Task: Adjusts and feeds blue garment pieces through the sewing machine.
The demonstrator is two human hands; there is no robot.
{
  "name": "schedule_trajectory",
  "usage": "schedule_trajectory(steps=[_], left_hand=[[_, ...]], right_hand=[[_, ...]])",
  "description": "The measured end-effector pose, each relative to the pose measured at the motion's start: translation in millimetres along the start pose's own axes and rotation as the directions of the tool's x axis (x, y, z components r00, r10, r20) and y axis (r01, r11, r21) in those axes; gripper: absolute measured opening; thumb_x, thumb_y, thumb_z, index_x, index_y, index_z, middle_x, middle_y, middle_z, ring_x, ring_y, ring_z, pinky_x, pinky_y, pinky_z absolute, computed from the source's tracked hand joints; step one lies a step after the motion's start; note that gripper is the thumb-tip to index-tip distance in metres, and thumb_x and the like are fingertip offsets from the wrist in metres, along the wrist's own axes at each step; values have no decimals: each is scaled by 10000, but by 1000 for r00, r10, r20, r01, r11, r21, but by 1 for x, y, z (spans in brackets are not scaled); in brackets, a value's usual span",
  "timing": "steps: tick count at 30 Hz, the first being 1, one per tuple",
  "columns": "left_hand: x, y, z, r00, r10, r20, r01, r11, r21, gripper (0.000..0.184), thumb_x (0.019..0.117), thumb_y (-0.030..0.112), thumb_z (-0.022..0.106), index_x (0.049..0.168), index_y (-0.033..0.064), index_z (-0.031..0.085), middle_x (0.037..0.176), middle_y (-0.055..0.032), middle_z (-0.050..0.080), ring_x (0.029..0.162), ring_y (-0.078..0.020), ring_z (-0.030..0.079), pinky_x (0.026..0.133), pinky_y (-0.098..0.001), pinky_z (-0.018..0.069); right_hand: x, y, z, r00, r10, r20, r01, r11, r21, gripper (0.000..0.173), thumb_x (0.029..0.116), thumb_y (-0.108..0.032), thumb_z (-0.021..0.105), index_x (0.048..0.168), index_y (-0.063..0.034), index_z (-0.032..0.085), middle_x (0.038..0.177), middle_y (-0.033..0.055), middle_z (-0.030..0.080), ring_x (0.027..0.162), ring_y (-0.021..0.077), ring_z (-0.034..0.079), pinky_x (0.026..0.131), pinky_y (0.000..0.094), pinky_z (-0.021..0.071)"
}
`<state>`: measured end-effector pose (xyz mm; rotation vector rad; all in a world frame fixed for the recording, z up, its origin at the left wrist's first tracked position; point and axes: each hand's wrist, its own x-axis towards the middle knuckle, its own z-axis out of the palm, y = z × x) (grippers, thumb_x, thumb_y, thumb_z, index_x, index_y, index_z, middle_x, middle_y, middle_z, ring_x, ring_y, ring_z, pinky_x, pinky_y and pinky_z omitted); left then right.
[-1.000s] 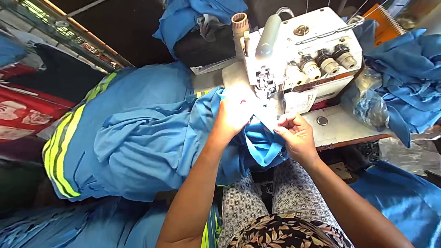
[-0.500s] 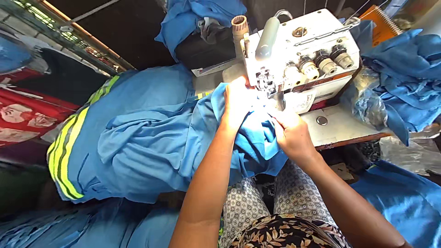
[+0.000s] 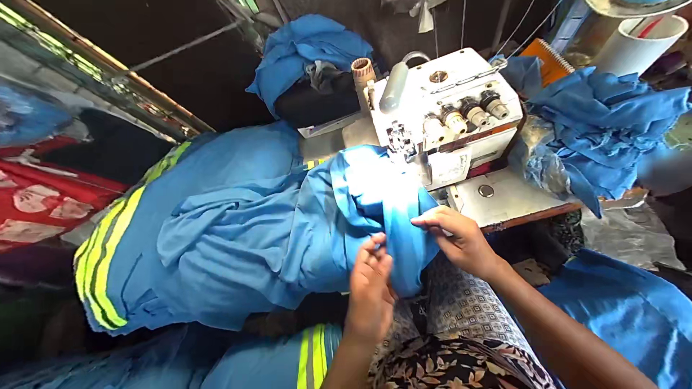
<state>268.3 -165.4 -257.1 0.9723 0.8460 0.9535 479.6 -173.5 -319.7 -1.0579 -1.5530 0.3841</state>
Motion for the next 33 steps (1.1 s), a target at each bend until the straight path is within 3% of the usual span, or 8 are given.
schedule_trajectory(steps=[6, 9, 12, 15, 17, 21, 26, 33], left_hand=[[-23, -16, 10, 988, -154, -23, 150, 982, -111, 90, 991, 76, 579, 1042, 27, 634, 931, -52, 710, 810, -124, 720, 727, -298, 627], [-16, 6, 7, 910, -395, 123, 412, 837, -359, 396, 1128, 271, 311, 1090, 45, 635, 985, -92, 742, 880, -169, 747, 776, -319, 628], [-6, 17, 0, 839, -442, 318, 543, 706, -453, 343, 1113, 240, 364, 1119, 49, 649, 1030, -128, 740, 941, -214, 750, 826, -360, 630], [6, 41, 0, 918, -279, 280, 364, 873, -324, 213, 1067, 130, 456, 1085, 73, 661, 986, -112, 751, 877, -215, 753, 798, -388, 635], [19, 63, 4, 983, -146, 115, 169, 958, -230, 174, 1041, 53, 460, 1031, 72, 633, 914, -73, 736, 815, -180, 731, 767, -367, 624], [60, 78, -3, 991, 93, -93, -102, 990, -98, 160, 974, -22, 607, 904, 118, 640, 872, 2, 701, 824, -138, 690, 782, -361, 597], [83, 50, 5, 997, 57, 44, -50, 988, -144, 98, 1018, 33, 571, 1031, 119, 615, 909, 8, 684, 794, -90, 668, 734, -279, 574], [63, 76, -10, 992, 100, -76, -118, 949, -292, 288, 1042, -8, 475, 1233, 198, 537, 882, -24, 710, 770, -156, 726, 757, -339, 624]], right_hand=[[-8, -1, 3, 963, -263, -55, 257, 961, -105, 103, 984, -142, 670, 1056, -156, 742, 1027, 29, 683, 1051, 121, 625, 961, 283, 505], [-2, -11, -1, 948, -317, -30, 302, 924, -233, 92, 1013, -206, 640, 1043, -199, 727, 1125, 23, 640, 1169, 137, 557, 1058, 294, 424], [7, -18, -5, 935, -345, 80, 352, 879, -322, 168, 1062, -204, 513, 1042, -175, 677, 1237, 8, 682, 1295, 184, 518, 1147, 353, 328], [12, -15, -1, 952, -268, 147, 300, 912, -281, 186, 1042, -173, 512, 1063, -132, 691, 1051, -19, 740, 1210, 187, 583, 1100, 419, 359], [9, -10, 3, 969, -191, 156, 230, 929, -290, 188, 1021, -236, 571, 1103, -119, 692, 1019, -12, 729, 1155, 196, 585, 1038, 448, 369], [7, -5, 12, 991, -126, 34, 131, 929, -347, 188, 954, -254, 675, 1055, -114, 751, 945, 4, 733, 1032, 227, 613, 952, 466, 419], [15, -17, 24, 991, -43, -129, 0, 949, -315, 90, 900, -202, 702, 897, -151, 777, 845, -39, 706, 970, 177, 601, 924, 485, 366], [2, -7, 9, 989, 29, -143, -82, 922, -378, 150, 917, -229, 666, 941, -167, 801, 842, -21, 697, 1008, 237, 586, 896, 520, 360]])
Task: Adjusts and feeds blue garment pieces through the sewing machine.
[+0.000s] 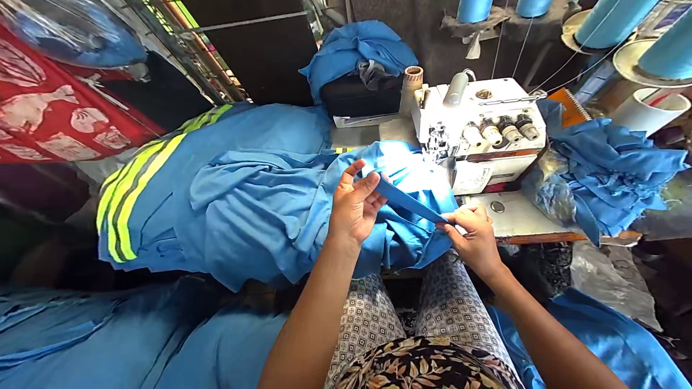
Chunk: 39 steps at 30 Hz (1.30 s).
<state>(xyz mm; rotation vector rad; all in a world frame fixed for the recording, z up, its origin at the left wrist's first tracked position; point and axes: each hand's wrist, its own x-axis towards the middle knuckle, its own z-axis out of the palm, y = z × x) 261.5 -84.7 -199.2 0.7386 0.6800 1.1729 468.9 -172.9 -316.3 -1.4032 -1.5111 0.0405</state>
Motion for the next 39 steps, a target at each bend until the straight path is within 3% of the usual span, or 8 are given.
schedule_trajectory(steps=[7, 9, 13, 17, 19, 25, 32, 39], left_hand=[[-78, -5, -7, 843, -234, 485, 18, 913, 408, 824, 959, 67, 613, 1584, 15, 79, 982, -41, 728, 885, -140, 736, 838, -347, 624], [-71, -24, -15, 836, -74, 543, -272, 804, 529, 597, 998, 69, 569, 1496, -112, 296, 981, -27, 730, 893, -84, 720, 855, -295, 609], [3, -59, -52, 504, 202, 840, -843, -97, 530, 248, 1014, 105, 537, 1138, 84, 750, 1100, -64, 763, 1132, -225, 696, 1001, -440, 535], [13, 1, -36, 941, -194, 277, -338, -500, 797, 372, 973, 346, 692, 1066, -9, 754, 1134, -255, 695, 1202, -475, 581, 1018, -720, 360], [4, 40, -28, 980, -108, 169, -199, -620, 759, 363, 892, 286, 792, 1030, -47, 753, 1173, -286, 667, 1216, -516, 550, 982, -767, 343], [-90, 102, -25, 430, -332, 840, -901, -213, 378, 270, 1008, 357, 563, 842, 193, 697, 844, 30, 656, 996, -210, 618, 915, -459, 444], [-63, 104, -51, 588, -202, 783, -770, -437, 465, 173, 914, 70, 585, 913, 113, 752, 878, -53, 691, 985, -329, 640, 808, -538, 493], [-81, 76, -24, 168, -114, 979, -974, -170, 147, 222, 1043, 18, 500, 1099, 16, 715, 1039, -126, 724, 1067, -243, 679, 993, -328, 524]], right_hand=[[-37, -50, -38, 881, -365, 300, 356, 930, 85, 197, 1048, -285, 518, 1075, -231, 706, 1270, -63, 700, 1386, 180, 487, 1107, 445, 360], [-65, -70, -48, 875, -316, 368, 229, 938, 261, 227, 1065, -223, 517, 1132, -88, 686, 1224, 32, 719, 1300, 145, 585, 1131, 326, 437], [-108, -97, -48, 940, 125, 316, -277, 821, 499, 323, 1093, -243, 473, 1323, -94, 645, 1237, 30, 731, 1094, 119, 705, 911, 282, 598], [-93, -113, -43, 984, 80, 161, -161, 784, 600, 202, 1052, -171, 571, 1182, -119, 717, 1151, 34, 747, 1059, 140, 718, 931, 306, 604], [-70, -121, -42, 996, -27, 83, -28, 803, 595, 133, 1034, -148, 600, 1093, -99, 708, 1088, 33, 740, 1065, 139, 701, 960, 313, 584], [26, -140, -16, 954, -282, -106, 295, 806, 513, 138, 1007, -86, 605, 984, -4, 714, 945, 49, 745, 962, 81, 693, 885, 256, 573], [19, -137, -1, 948, -218, 233, 171, 963, 207, 220, 987, -144, 567, 1026, -57, 765, 871, 37, 729, 822, 86, 672, 765, 206, 547], [-18, -136, -40, 940, -107, 323, -51, 893, 446, 221, 968, -227, 659, 1094, -75, 756, 964, -11, 750, 907, 31, 664, 841, 243, 542]])
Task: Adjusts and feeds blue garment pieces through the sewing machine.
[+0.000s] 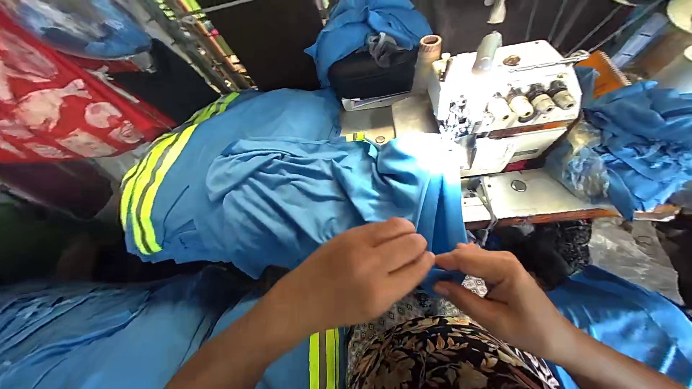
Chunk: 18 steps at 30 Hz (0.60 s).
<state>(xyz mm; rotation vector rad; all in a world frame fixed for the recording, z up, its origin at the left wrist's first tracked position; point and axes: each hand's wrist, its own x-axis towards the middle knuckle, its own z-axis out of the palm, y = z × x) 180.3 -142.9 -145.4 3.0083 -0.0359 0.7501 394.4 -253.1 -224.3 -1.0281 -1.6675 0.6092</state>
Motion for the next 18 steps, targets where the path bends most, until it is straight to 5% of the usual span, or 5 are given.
schedule_trajectory(steps=[4, 7, 10, 13, 18], left_hand=[[9, 8, 12, 999, 6, 36, -4, 997, -73, 286, 1037, -20, 478, 1239, -1, 679, 1200, -135, 713, 1187, -257, 636, 1059, -301, 477], [5, 12, 8, 974, -123, 190, 138, 988, -68, 375, 1000, 18, 447, 1283, 119, 671, 1342, -23, 677, 1404, -282, 482, 1161, -438, 366], [-4, 2, 4, 958, -195, 208, 186, 981, 62, 134, 877, 204, 525, 866, 210, 658, 896, 37, 657, 1176, -285, 558, 1047, -561, 331], [-23, -9, -18, 936, -331, 116, 315, 939, 136, 376, 983, 512, 515, 772, 218, 617, 769, 34, 588, 1055, -221, 556, 1034, -517, 297], [-53, -34, -28, 816, -575, -56, 575, 802, 160, 444, 962, 598, 585, 941, 219, 816, 808, 71, 703, 1059, -208, 561, 989, -518, 309]], right_hand=[[-4, -2, -3, 997, 2, 77, -13, 990, 140, 226, 956, -294, 703, 1021, -84, 759, 945, -13, 743, 921, 29, 653, 849, 286, 516], [2, -5, -6, 980, -41, 194, 16, 991, 131, 283, 949, -347, 702, 1030, -82, 761, 974, -6, 747, 978, 53, 662, 902, 346, 506], [13, -4, -1, 970, -150, 193, 137, 988, 76, 286, 949, -278, 702, 1120, -53, 742, 1013, 52, 752, 974, 119, 678, 882, 332, 521], [38, 15, -6, 939, -293, 182, 327, 925, -196, 308, 1016, -197, 599, 1309, -138, 678, 1342, 135, 642, 1211, 196, 638, 989, 325, 556], [84, 91, -46, 936, -290, 199, 352, 773, -528, 156, 942, -239, 650, 989, -122, 743, 827, 25, 673, 810, 195, 655, 901, 530, 436]])
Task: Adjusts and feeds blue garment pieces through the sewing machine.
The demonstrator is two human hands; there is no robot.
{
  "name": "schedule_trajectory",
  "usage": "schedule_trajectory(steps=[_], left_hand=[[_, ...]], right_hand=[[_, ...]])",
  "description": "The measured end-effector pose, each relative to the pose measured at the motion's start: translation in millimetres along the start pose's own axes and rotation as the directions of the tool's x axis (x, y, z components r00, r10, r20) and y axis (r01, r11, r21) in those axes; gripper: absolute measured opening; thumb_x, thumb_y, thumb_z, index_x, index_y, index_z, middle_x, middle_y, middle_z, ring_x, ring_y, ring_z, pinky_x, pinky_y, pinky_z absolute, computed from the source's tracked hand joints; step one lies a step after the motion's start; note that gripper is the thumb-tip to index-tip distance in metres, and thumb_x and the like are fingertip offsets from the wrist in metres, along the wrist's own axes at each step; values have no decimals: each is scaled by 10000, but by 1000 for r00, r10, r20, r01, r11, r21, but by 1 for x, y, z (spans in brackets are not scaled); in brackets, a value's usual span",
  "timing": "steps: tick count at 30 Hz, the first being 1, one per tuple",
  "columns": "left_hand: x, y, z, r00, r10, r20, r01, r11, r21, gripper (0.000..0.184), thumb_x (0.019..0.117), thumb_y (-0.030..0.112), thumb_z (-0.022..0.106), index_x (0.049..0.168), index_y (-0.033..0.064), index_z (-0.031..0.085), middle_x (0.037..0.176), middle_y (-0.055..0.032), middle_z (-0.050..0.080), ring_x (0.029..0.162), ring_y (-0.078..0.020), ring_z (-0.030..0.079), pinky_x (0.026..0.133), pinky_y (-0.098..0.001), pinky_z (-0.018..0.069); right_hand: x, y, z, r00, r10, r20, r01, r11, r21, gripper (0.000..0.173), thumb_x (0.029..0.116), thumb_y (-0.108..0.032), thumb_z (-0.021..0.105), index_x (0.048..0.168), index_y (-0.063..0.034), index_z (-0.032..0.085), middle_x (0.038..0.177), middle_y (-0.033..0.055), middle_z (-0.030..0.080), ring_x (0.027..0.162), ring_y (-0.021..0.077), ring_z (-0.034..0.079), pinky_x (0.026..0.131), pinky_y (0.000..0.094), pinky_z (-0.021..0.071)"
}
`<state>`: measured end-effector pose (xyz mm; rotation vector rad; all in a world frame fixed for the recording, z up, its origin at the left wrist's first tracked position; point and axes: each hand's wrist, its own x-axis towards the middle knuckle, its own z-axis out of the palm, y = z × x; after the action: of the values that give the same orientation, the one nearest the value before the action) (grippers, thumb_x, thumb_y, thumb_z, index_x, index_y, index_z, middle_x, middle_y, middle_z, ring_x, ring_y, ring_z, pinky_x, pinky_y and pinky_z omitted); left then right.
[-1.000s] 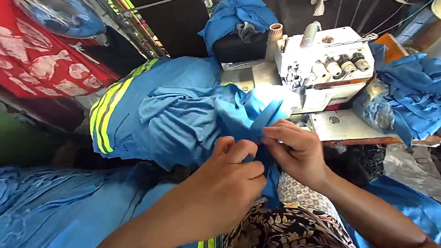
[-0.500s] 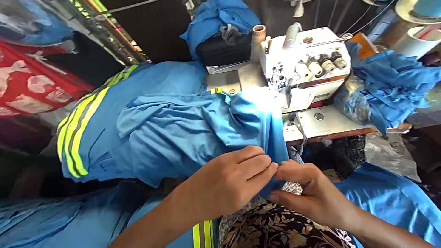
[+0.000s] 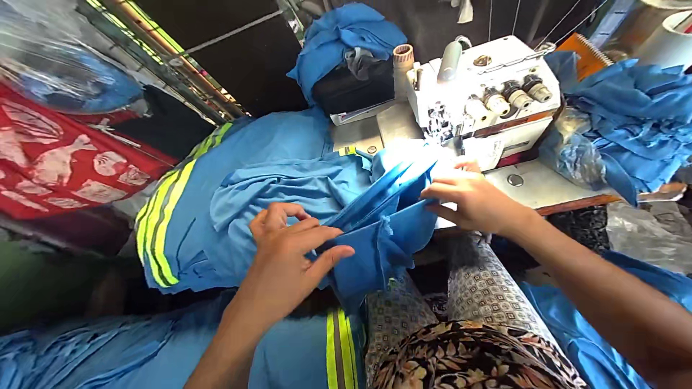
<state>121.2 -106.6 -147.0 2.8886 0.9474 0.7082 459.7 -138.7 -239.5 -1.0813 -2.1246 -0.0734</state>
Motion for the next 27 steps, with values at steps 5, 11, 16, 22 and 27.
schedule_trajectory(steps=[5, 11, 16, 22, 27], left_hand=[[-4, 0, 13, 996, -54, 74, 58, 997, -54, 338, 958, 461, 626, 833, 181, 769, 802, 58, 711, 1137, -249, 601, 1027, -548, 333], [-14, -1, 11, 987, 61, 152, -55, 998, -42, 379, 1051, 406, 491, 902, 159, 736, 852, 24, 702, 1166, -266, 595, 1046, -525, 358], [-17, 0, 14, 987, 77, 143, -71, 996, -48, 363, 1066, 376, 465, 927, 163, 724, 888, 24, 695, 1190, -266, 583, 1046, -520, 361], [-18, -1, 12, 989, 89, 116, -81, 994, -73, 363, 1076, 392, 439, 952, 188, 712, 900, 34, 670, 1218, -253, 547, 1051, -493, 337], [-23, 2, 6, 989, 106, 107, -99, 993, -70, 335, 1090, 381, 422, 969, 231, 695, 944, 72, 678, 1264, -223, 502, 1073, -487, 284]], right_hand=[[21, -29, 6, 1000, -12, -8, 13, 977, 213, 146, 945, -231, 637, 983, -175, 767, 893, -39, 699, 941, 161, 638, 892, 526, 415], [29, -26, 13, 996, -88, -25, 91, 987, 132, 160, 979, -163, 592, 989, -149, 751, 908, -23, 699, 974, 177, 628, 910, 480, 397], [16, 22, 1, 996, 4, -92, -12, 996, -87, 128, 935, -202, 631, 940, -163, 753, 902, -6, 697, 1002, 277, 623, 875, 588, 379], [21, 21, 11, 975, 82, -208, -108, 988, -114, 142, 859, -238, 737, 905, -103, 734, 880, 72, 674, 897, 313, 652, 844, 679, 371], [47, 3, 11, 993, 112, -46, -104, 983, 153, 200, 801, -195, 835, 908, -94, 699, 964, 91, 659, 877, 242, 668, 710, 436, 571]])
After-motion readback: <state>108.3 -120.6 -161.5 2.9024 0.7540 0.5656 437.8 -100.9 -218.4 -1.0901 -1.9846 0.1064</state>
